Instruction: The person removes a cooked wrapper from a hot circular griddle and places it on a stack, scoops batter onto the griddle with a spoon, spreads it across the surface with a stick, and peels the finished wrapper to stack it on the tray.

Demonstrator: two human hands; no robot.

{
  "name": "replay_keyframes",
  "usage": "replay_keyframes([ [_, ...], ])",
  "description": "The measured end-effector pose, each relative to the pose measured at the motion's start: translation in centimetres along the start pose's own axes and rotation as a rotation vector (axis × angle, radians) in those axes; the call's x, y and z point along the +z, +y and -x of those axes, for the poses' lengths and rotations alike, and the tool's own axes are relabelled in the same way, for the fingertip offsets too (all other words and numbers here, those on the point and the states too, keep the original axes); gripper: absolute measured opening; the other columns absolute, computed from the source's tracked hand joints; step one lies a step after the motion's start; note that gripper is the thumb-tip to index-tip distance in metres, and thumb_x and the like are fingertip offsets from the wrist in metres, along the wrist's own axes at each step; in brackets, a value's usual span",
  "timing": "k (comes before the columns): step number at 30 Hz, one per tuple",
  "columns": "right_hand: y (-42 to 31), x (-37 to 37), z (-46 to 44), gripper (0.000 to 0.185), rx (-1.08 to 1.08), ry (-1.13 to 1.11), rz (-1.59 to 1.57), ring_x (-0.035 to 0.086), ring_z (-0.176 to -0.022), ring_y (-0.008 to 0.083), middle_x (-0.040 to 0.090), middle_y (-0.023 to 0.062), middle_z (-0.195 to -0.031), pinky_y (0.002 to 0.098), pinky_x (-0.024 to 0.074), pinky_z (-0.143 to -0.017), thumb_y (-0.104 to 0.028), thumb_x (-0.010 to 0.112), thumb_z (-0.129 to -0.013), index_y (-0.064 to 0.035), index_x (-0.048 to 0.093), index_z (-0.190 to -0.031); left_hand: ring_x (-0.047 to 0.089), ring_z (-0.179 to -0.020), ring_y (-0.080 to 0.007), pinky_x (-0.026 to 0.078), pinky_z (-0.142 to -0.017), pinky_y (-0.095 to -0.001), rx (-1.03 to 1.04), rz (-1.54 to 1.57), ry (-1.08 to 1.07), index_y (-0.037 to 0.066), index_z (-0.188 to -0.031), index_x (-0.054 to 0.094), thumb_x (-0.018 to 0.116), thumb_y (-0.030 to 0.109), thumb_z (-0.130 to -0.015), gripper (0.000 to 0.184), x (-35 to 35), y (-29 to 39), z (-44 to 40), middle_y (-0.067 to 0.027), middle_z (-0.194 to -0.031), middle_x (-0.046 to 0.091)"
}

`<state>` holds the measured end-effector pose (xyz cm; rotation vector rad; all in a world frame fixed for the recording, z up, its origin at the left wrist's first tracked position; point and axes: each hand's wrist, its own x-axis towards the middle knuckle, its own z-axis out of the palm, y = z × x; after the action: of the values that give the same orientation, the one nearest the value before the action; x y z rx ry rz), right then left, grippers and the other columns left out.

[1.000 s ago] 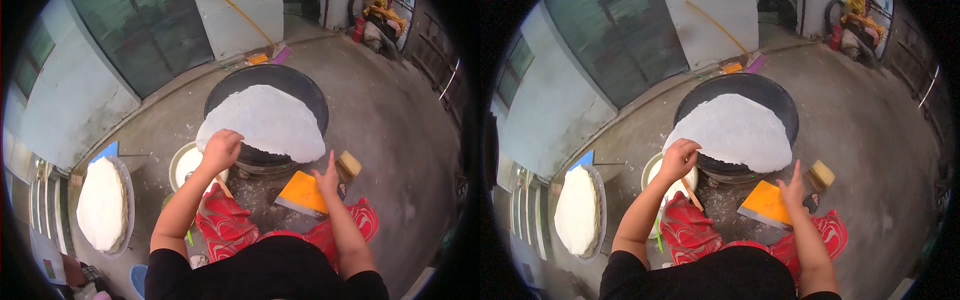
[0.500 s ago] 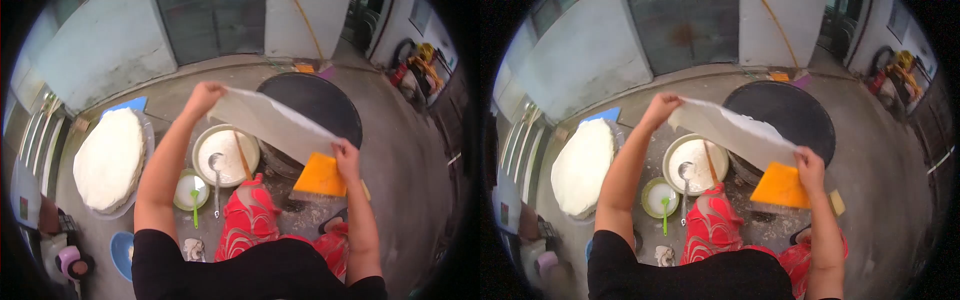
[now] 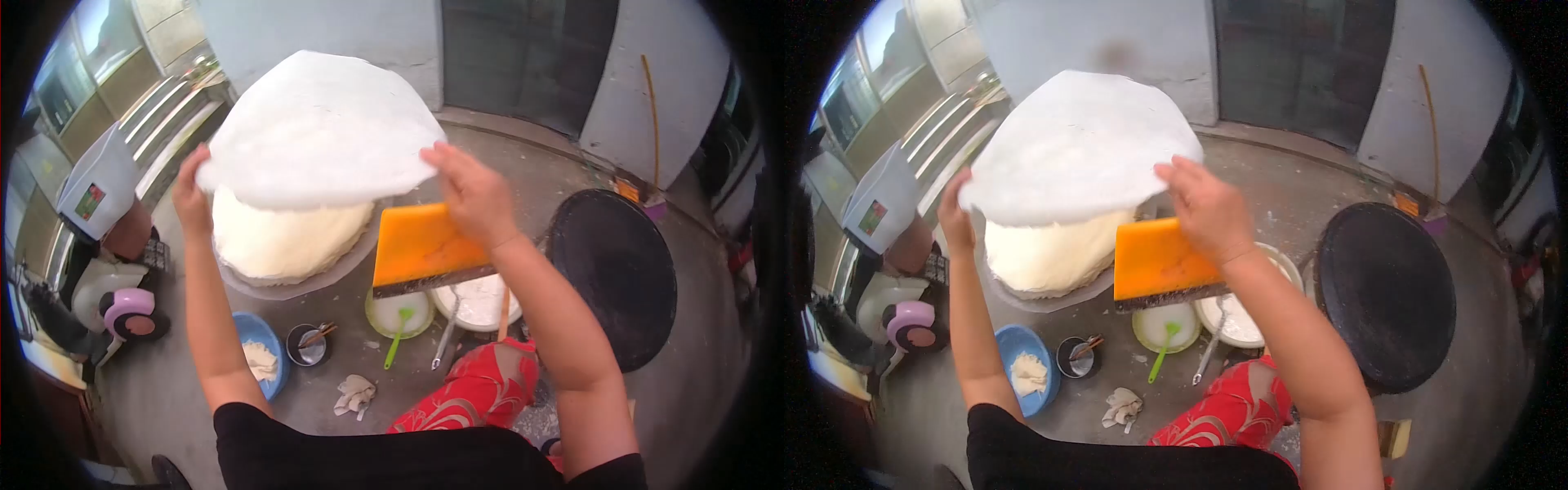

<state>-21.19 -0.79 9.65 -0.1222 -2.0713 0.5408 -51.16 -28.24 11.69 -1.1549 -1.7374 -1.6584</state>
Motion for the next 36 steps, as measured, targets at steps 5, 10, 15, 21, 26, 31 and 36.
replay_keyframes([
  [5, 0.5, 4.0, 4.4, 0.031, 0.174, -0.218, 0.049, 0.055, -0.096, 0.0294, 0.057, 0.0131, -0.107, 0.0337, 0.0456, -0.08, -0.011, 0.055, -0.079, -0.0114, 0.055, -0.11, 0.049, -0.107, -0.0249, 0.034, -0.095, -0.0335, -0.11, -0.339, -0.243, 0.007, -0.093, 0.063, 0.044, -0.016, -0.06, 0.045, -5.8, -7.5, 10.4, -0.0097, -0.103, 0.057],
  [10, 4.9, -0.5, 8.5, 0.032, 0.246, -0.253, 0.201, 0.055, -0.095, 0.0307, 0.055, 0.0129, -0.109, 0.0358, 0.0458, -0.078, -0.01, 0.053, -0.079, -0.011, 0.053, -0.111, 0.048, -0.103, -0.0288, 0.04, -0.087, -0.0362, -0.163, -0.634, -0.433, 0.007, -0.09, 0.064, 0.052, -0.009, -0.062, 0.035, -4.5, -10.7, 16.4, -0.0106, -0.092, 0.058],
  [15, 6.3, -6.8, 10.7, 0.031, 0.552, -0.23, 0.289, 0.057, -0.094, 0.0274, 0.057, 0.014, -0.105, 0.0311, 0.0443, -0.08, -0.008, 0.053, -0.079, -0.0064, 0.054, -0.111, 0.047, -0.102, -0.0307, 0.04, -0.086, -0.0376, 0.102, -1.004, -0.541, 0.004, -0.079, 0.061, 0.052, -0.001, -0.065, 0.018, -3.3, -9.5, 15.4, -0.0101, -0.092, 0.055],
  [21, 8.9, -11.1, 15.1, 0.031, 0.641, -0.153, 0.351, 0.058, -0.093, 0.0223, 0.059, 0.0151, -0.103, 0.0294, 0.0432, -0.081, -0.006, 0.051, -0.081, -0.0056, 0.054, -0.113, 0.045, -0.107, -0.031, 0.04, -0.087, -0.0376, 0.18, -1.006, -0.578, 0.003, -0.078, 0.057, 0.049, -0.001, -0.067, 0.015, -3.3, -7.5, 14.3, -0.0119, -0.093, 0.055],
  [26, 9.3, -14.2, 17.9, 0.032, 0.762, -0.133, 0.373, 0.057, -0.095, 0.0211, 0.06, 0.0146, -0.102, 0.0301, 0.043, -0.082, -0.005, 0.05, -0.083, -0.006, 0.052, -0.115, 0.045, -0.108, -0.0294, 0.035, -0.091, -0.0378, -0.108, -0.923, -0.715, 0.005, -0.088, 0.061, 0.052, -0.002, -0.064, 0.027, -4.6, -8.5, 16.4, -0.0116, -0.102, 0.055],
  [31, 10.8, -17.7, 20.6, 0.032, 0.865, -0.061, 0.379, 0.056, -0.097, 0.0207, 0.059, 0.0141, -0.104, 0.0295, 0.0423, -0.084, -0.006, 0.049, -0.085, -0.0066, 0.05, -0.117, 0.048, -0.104, -0.0313, 0.039, -0.087, -0.0377, -0.275, -0.981, -0.038, 0.003, -0.09, 0.06, 0.051, 0.0, -0.068, 0.024, -4.9, -11.3, 14.7, -0.0132, -0.101, 0.057],
  [36, 11.6, -20.3, 22.5, 0.03, 0.945, 0.069, 0.312, 0.055, -0.098, 0.0188, 0.057, 0.0116, -0.107, 0.0281, 0.0408, -0.086, -0.008, 0.048, -0.087, -0.0058, 0.05, -0.117, 0.057, -0.082, -0.0373, 0.045, -0.076, -0.0403, -0.886, -0.747, 0.207, -0.003, -0.096, 0.059, 0.053, 0.011, -0.073, 0.027, -7.5, -17.7, 11.9, -0.021, -0.09, 0.06],
])
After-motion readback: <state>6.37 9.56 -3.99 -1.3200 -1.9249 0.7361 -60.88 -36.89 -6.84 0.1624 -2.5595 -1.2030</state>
